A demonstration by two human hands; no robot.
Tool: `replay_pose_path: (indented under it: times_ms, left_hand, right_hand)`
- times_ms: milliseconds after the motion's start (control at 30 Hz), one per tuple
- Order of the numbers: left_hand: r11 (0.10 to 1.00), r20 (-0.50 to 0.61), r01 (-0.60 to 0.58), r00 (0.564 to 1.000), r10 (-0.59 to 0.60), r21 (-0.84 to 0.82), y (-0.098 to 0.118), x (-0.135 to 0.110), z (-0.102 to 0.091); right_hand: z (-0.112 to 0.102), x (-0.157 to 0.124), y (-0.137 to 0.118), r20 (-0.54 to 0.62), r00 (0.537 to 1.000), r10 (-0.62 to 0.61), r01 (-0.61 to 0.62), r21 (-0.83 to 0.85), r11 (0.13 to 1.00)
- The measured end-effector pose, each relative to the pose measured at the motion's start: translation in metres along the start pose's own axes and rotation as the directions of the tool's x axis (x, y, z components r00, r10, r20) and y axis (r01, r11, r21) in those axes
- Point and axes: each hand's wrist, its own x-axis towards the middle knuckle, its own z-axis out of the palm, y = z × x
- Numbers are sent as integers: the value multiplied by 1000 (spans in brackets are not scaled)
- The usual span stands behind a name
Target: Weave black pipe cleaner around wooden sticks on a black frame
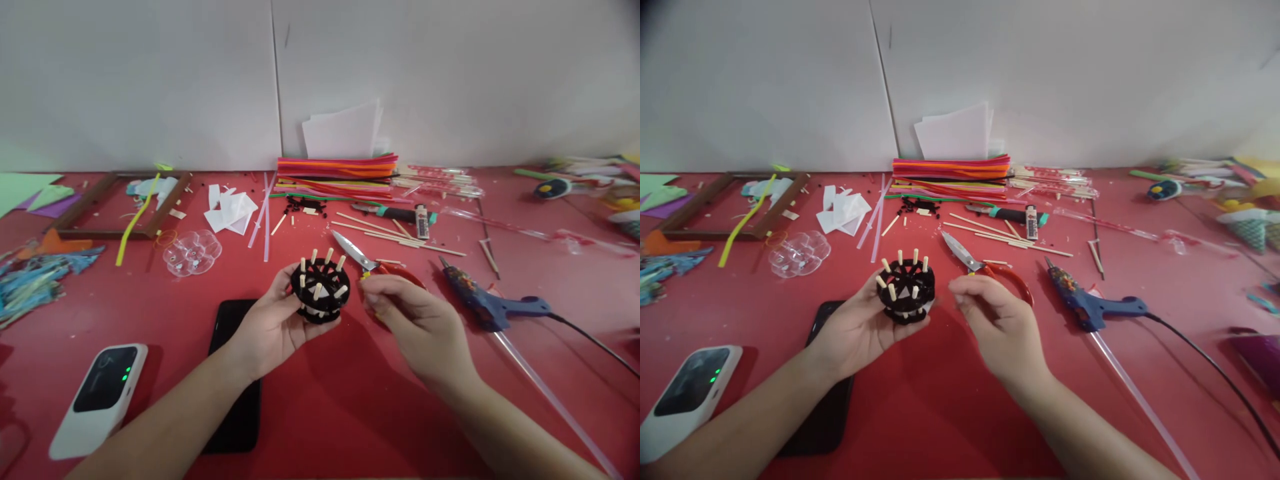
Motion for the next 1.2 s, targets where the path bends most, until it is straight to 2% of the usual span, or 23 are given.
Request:
replay_pose_path:
  times_ms: [67,167,300,400,467,500,633,667,767,833,900,1067,1200]
  left_hand:
    - [1000,-7,9,1000,-9,-3,-1,0,0]
    - [999,-3,18,1000,-18,33,-5,0,1]
    - [984,40,49,998,-57,169,-12,-2,-4]
    - [944,75,-28,997,4,328,-14,0,-11]
    - [871,113,-131,990,87,474,-12,0,-15]
    - [840,123,-128,990,74,527,-9,0,-16]
    - [821,209,-150,977,39,551,3,-8,-15]
    - [781,246,-174,969,27,599,5,-11,-15]
    - [500,266,-252,963,45,828,6,-17,-15]
    - [383,276,-282,958,70,880,3,-18,-17]
    - [333,301,-318,948,101,888,-1,-17,-18]
    - [189,397,-419,906,144,888,-5,-13,-21]
    - [69,442,-460,878,185,885,-6,-12,-22]
  right_hand:
    - [4,-1,1,5,1000,-10,10,24,1000]
    - [8,-2,2,88,992,-90,86,45,995]
    - [7,-3,1,115,983,-144,156,-97,983]
    - [4,-2,2,162,977,-136,157,-129,979]
    - [0,0,4,200,973,-117,144,-126,982]
    - [-3,1,5,226,969,-102,134,-132,982]
    - [-11,5,12,372,927,-44,121,-188,975]
    - [-12,5,13,410,911,-46,139,-199,970]
    - [-14,3,13,478,874,-90,228,-239,944]
    - [-17,1,11,505,855,-115,280,-264,923]
    - [-22,2,9,506,852,-134,310,-281,909]
    - [-36,11,6,417,895,-159,309,-321,896]
    - [-36,12,6,343,923,-174,257,-214,942]
